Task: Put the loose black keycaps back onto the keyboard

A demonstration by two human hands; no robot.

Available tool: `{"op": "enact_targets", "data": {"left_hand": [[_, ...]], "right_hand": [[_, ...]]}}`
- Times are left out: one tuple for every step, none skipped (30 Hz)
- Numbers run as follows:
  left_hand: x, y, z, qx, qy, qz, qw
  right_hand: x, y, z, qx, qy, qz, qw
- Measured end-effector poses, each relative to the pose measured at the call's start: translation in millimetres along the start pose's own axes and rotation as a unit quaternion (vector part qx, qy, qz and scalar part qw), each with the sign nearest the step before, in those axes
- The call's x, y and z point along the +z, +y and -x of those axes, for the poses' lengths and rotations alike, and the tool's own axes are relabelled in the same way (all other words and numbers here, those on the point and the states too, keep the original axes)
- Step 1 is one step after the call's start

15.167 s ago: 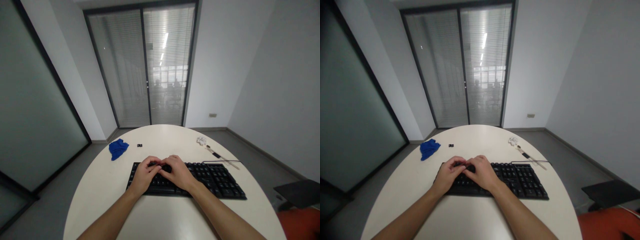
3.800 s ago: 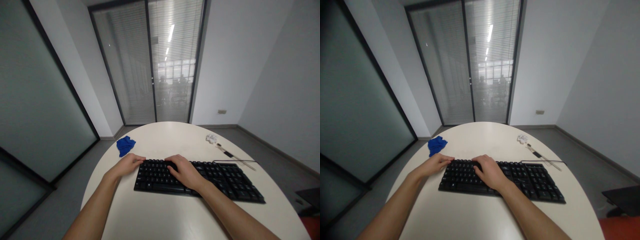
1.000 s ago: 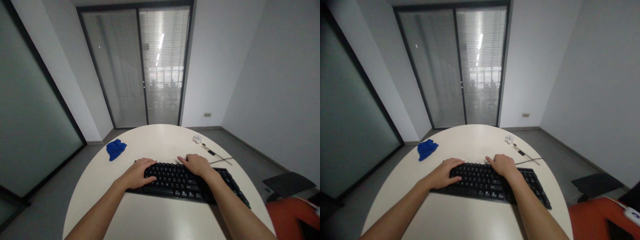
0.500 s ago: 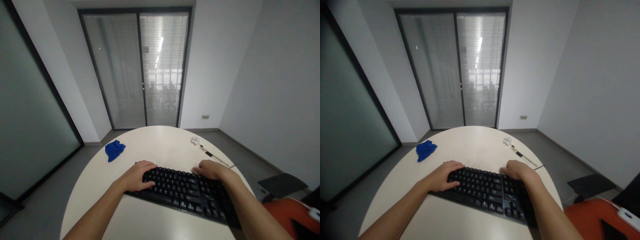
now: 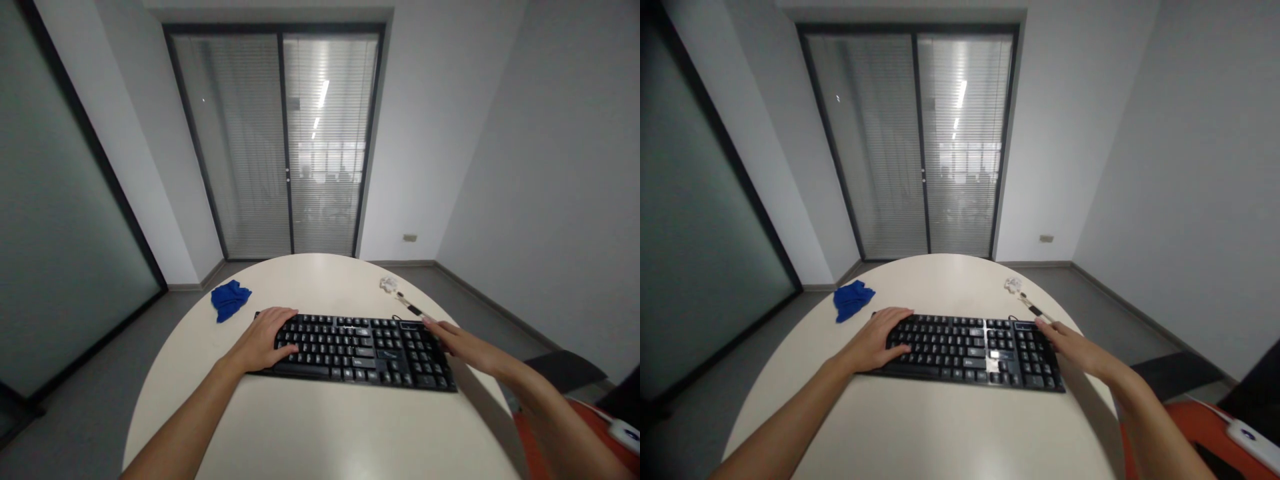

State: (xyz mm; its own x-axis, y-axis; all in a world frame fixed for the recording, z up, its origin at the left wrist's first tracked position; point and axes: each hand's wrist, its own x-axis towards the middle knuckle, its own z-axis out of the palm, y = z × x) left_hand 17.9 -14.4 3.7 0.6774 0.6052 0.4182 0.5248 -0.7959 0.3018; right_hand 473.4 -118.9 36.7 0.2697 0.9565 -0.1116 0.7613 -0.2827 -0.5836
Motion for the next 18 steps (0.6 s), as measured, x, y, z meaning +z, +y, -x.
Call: {"op": "enact_targets", "data": {"left_hand": [[0.3,-2,1,-0.011,0.001,0.002,1.000],[0.7,-4,2,-0.022,0.000,0.003,1.000],[1.1,-7,3,-0.035,-0.001,0.004,0.999],[1.6,-10,4,-0.048,0.000,0.006,0.999],[2.2,-13,5,-0.063,0.001,0.009,0.998],[2.7,-16,6,-0.078,0.002,0.012,0.997],[3.2,-19,8,-0.094,0.004,0.017,0.995],[3.7,-22,9,-0.110,0.004,0.024,0.994],[4.0,-25,9,-0.125,0.004,0.034,0.992],[4.2,-27,10,-0.138,0.003,0.046,0.989],[4.3,-29,10,-0.147,0.003,0.059,0.987],[4.3,-30,10,-0.154,0.004,0.071,0.986],[4.3,-31,9,-0.158,0.004,0.080,0.984],[4.4,-31,9,-0.159,0.005,0.086,0.984],[4.5,-32,8,-0.159,0.006,0.089,0.983],[4.8,-32,7,-0.158,0.008,0.092,0.983],[5.1,-33,7,-0.159,0.010,0.095,0.983],[5.5,-34,7,-0.161,0.013,0.100,0.982]], "right_hand": [[2,2,0,-0.003,-0.033,-0.022,0.999],[3,5,0,-0.006,-0.063,-0.043,0.997],[5,8,0,-0.008,-0.081,-0.058,0.995],[6,12,1,-0.008,-0.091,-0.068,0.993],[8,17,2,-0.008,-0.102,-0.076,0.992],[9,21,5,-0.010,-0.121,-0.077,0.990],[11,24,8,-0.006,-0.137,-0.074,0.988],[12,27,12,-0.004,-0.157,-0.071,0.985],[13,29,16,-0.010,-0.171,-0.068,0.983],[14,29,20,-0.014,-0.177,-0.066,0.982],[15,29,23,-0.019,-0.183,-0.064,0.981],[16,27,27,-0.019,-0.186,-0.058,0.981],[16,24,29,-0.013,-0.187,-0.048,0.981],[16,20,32,-0.005,-0.188,-0.032,0.982],[16,15,33,0.005,-0.185,-0.008,0.983],[16,10,34,0.006,-0.175,0.020,0.984],[16,6,35,-0.002,-0.163,0.056,0.985],[16,1,35,-0.001,-0.151,0.091,0.984]]}}
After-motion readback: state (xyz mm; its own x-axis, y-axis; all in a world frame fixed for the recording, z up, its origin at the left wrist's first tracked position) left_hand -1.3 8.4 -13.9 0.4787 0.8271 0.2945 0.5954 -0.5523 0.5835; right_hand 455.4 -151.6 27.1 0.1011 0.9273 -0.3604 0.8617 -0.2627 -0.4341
